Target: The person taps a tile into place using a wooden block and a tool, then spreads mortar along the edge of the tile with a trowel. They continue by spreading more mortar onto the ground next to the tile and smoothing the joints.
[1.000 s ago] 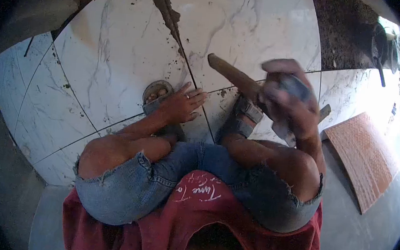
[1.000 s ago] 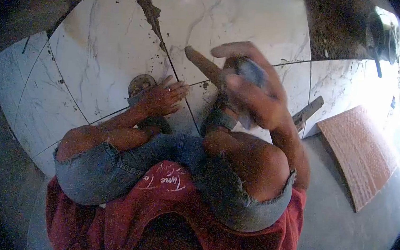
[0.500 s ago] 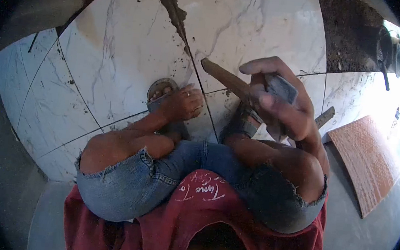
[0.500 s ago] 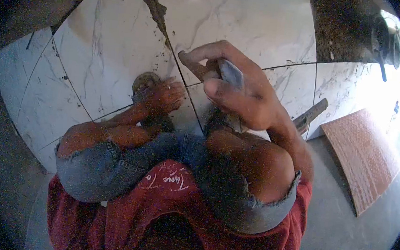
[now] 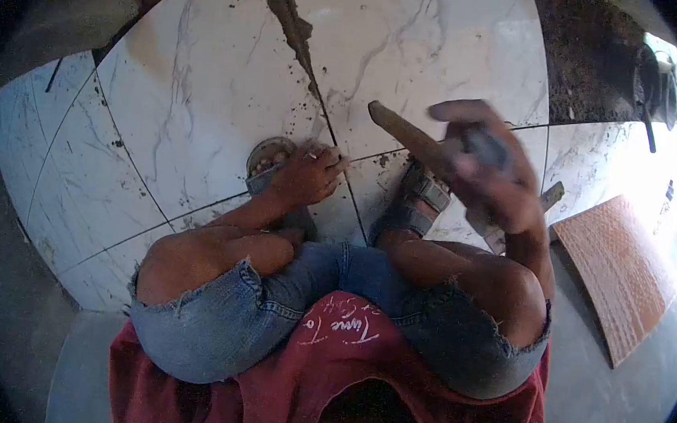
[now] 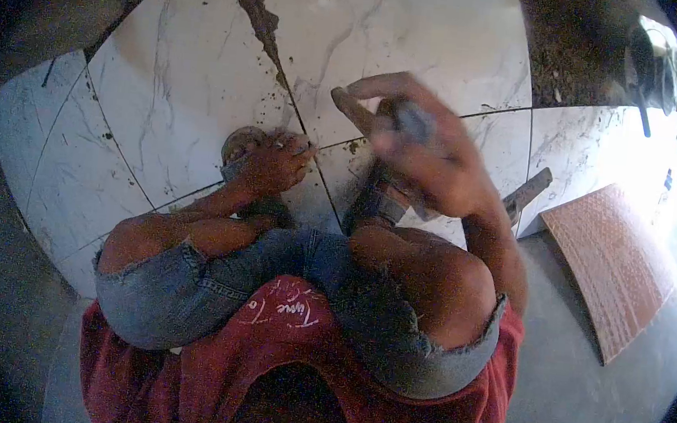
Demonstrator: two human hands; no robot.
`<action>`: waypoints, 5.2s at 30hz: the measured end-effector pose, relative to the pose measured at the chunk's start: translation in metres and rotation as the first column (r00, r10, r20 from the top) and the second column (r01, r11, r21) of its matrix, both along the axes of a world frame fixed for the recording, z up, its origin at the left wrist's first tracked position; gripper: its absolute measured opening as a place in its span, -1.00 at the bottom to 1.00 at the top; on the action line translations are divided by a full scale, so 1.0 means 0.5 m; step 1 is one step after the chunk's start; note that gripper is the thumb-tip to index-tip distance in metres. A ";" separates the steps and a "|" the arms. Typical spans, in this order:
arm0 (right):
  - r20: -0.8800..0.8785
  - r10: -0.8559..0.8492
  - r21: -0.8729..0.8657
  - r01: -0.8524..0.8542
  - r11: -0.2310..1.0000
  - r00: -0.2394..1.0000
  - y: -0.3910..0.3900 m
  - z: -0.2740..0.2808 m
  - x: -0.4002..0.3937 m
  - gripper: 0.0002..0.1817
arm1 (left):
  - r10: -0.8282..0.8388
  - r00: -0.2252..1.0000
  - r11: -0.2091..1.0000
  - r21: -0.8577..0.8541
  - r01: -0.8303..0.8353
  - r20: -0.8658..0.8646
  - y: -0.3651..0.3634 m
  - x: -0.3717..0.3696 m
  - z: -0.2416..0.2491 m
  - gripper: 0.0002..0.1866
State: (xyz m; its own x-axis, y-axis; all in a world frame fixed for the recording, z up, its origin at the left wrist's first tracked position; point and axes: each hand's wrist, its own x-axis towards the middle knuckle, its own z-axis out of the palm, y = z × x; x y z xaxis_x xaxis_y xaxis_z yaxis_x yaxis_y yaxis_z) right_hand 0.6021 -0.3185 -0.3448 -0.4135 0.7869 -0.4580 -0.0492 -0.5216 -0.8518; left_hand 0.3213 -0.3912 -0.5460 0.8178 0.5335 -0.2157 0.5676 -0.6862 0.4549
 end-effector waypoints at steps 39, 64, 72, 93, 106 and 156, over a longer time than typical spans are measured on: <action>0.562 -0.181 0.324 -0.013 0.946 0.807 -0.037 0.055 0.024 -0.65 | 0.097 0.993 0.995 0.017 -0.099 0.068 -0.010 -0.004 -0.040 -0.57; 0.775 -0.066 0.282 -0.249 0.927 0.629 -0.079 0.062 0.069 -0.69 | -0.041 0.999 0.996 0.081 0.040 0.019 0.004 0.004 -0.037 -0.60; 0.785 -0.160 0.373 -0.250 0.893 0.598 -0.082 0.044 0.103 -0.73 | -0.046 0.999 0.997 0.059 0.045 0.013 0.000 0.008 -0.022 -0.57; 0.775 -0.241 0.425 -0.199 0.883 0.585 -0.069 0.010 0.122 -0.70 | -0.027 1.000 0.999 0.041 0.027 0.002 -0.005 0.012 -0.027 -0.55; 0.769 -0.116 0.353 -0.267 0.897 0.628 -0.014 0.030 0.029 -0.69 | 0.005 0.998 0.998 0.056 -0.008 0.060 -0.005 0.003 -0.044 -0.55; 0.553 -0.394 0.797 -0.328 0.508 0.734 0.230 0.024 -0.147 -0.74 | -0.013 0.994 1.000 0.005 0.012 0.107 0.007 0.003 -0.007 -0.54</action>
